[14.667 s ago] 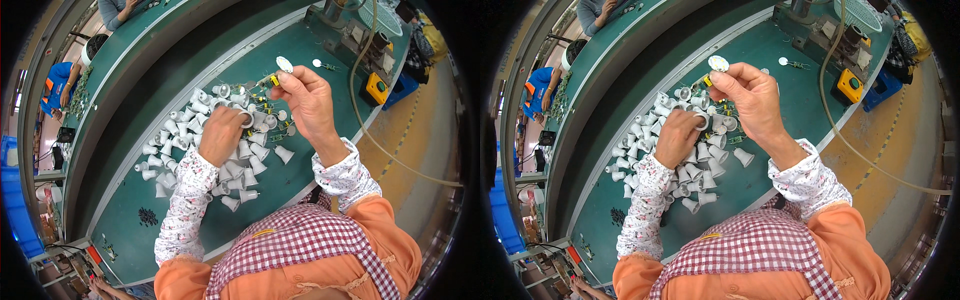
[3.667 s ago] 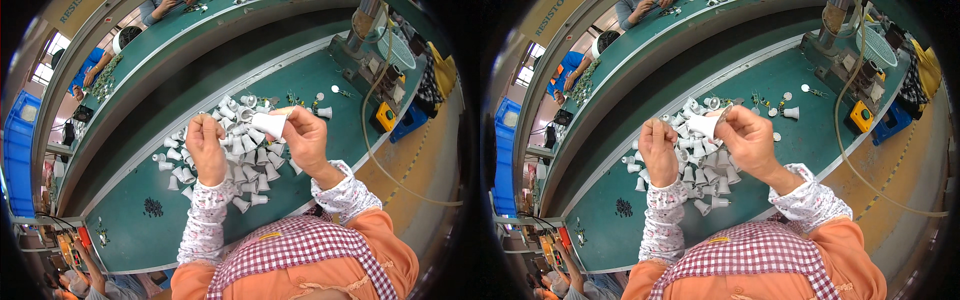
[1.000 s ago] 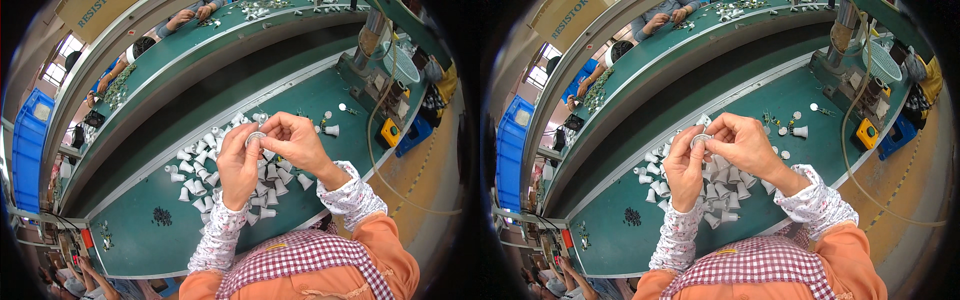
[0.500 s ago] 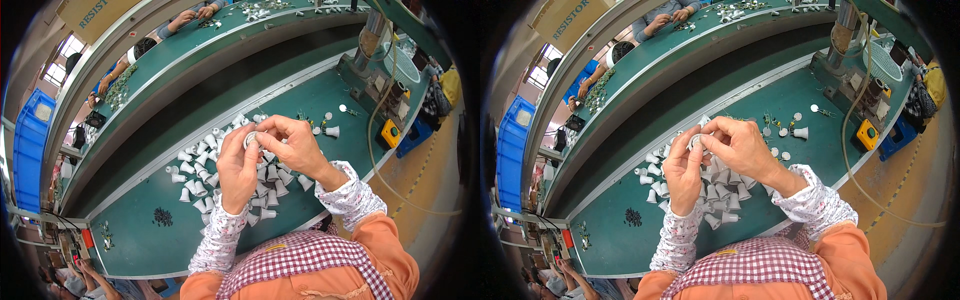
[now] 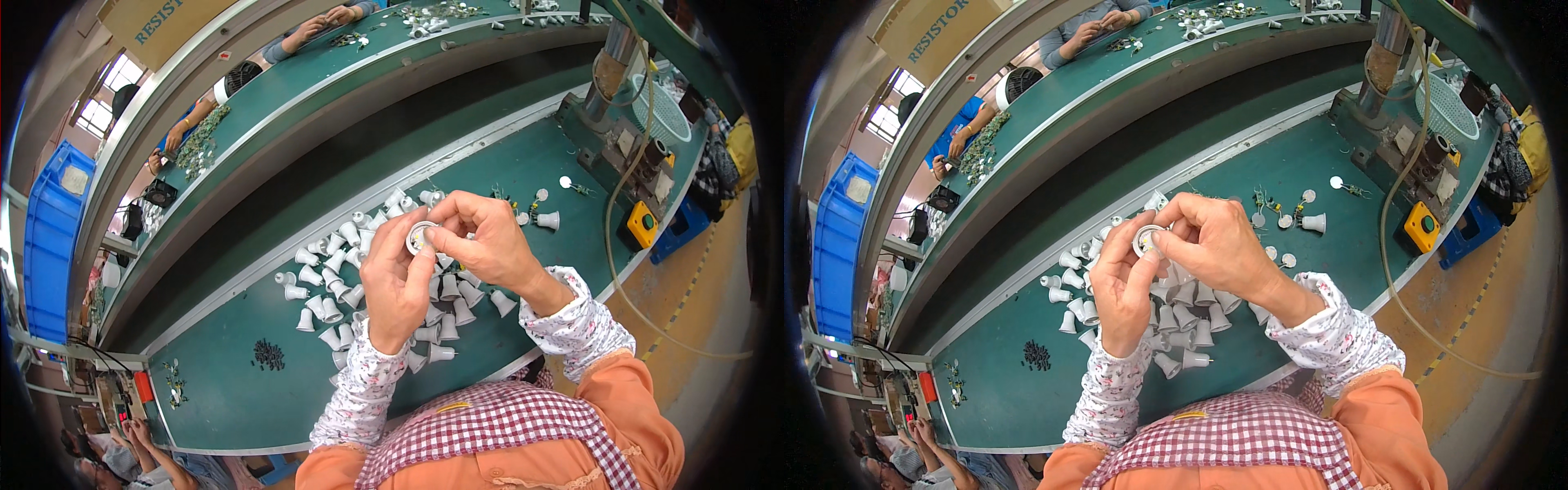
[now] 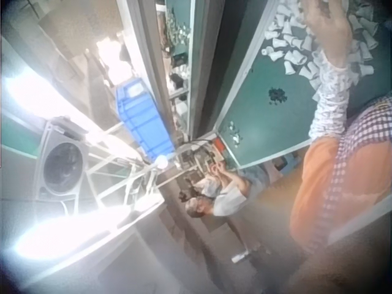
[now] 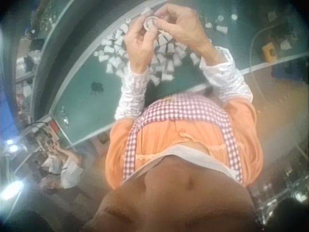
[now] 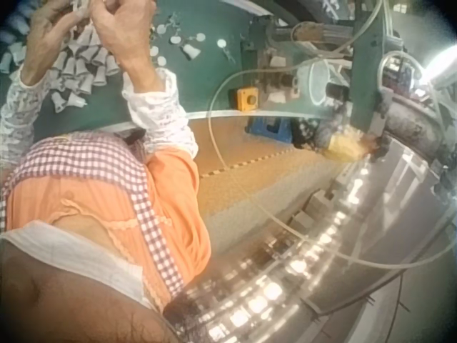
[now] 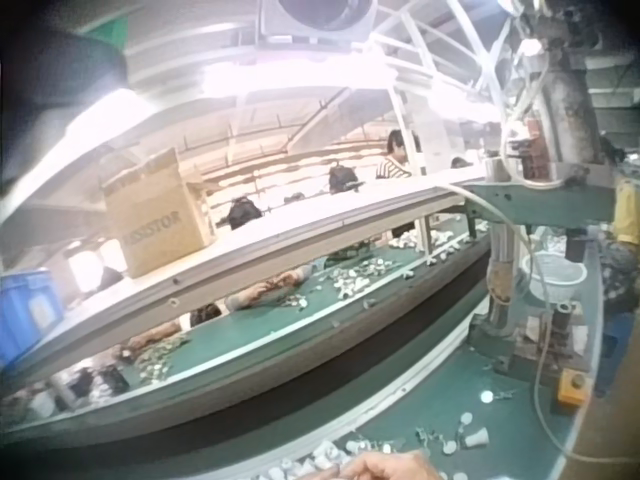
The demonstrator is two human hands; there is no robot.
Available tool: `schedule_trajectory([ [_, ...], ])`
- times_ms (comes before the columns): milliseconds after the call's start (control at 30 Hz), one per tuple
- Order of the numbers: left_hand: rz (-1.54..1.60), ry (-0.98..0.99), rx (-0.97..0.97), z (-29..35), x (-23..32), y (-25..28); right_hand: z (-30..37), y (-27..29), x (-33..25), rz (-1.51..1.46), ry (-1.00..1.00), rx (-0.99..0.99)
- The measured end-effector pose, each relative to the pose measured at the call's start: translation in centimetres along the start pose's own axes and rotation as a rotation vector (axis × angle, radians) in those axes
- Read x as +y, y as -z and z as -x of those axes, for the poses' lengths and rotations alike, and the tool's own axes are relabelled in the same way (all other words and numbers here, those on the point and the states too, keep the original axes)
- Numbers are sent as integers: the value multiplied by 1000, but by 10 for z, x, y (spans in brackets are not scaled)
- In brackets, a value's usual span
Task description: The person assembles light bulbs by picking up electronic components, inserting LED driver boards and LED plates into plastic lamp housings, and pressing them into place by hand.
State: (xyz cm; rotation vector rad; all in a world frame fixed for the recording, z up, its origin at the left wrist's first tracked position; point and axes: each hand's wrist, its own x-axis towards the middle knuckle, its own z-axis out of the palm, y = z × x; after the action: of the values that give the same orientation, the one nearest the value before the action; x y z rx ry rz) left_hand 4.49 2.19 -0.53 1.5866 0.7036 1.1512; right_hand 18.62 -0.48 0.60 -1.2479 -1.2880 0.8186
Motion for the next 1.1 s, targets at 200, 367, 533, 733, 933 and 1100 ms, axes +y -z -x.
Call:
schedule_trajectory([
  [200, 24, 44, 43, -2, -2, -1, -1, -13, 11, -38, 44, 85],
  [367, 42, 104, 97, -3, -7, -2, 6, -19, 15, 11, 127, 205],
  [533, 75, 77, 56, -3, -9, -3, 7, -25, 15, 117, 327, 213],
  [733, -229, -137, 32, -2, -10, 10, 15, -10, 11, 5, 256, 63],
  [933, -585, -588, -204, 3, 2, 18, 0, 13, 2, -333, -5, 41],
  [1100, -691, -640, -300, 5, 3, 23, -7, 18, -2, -293, -95, -175],
])
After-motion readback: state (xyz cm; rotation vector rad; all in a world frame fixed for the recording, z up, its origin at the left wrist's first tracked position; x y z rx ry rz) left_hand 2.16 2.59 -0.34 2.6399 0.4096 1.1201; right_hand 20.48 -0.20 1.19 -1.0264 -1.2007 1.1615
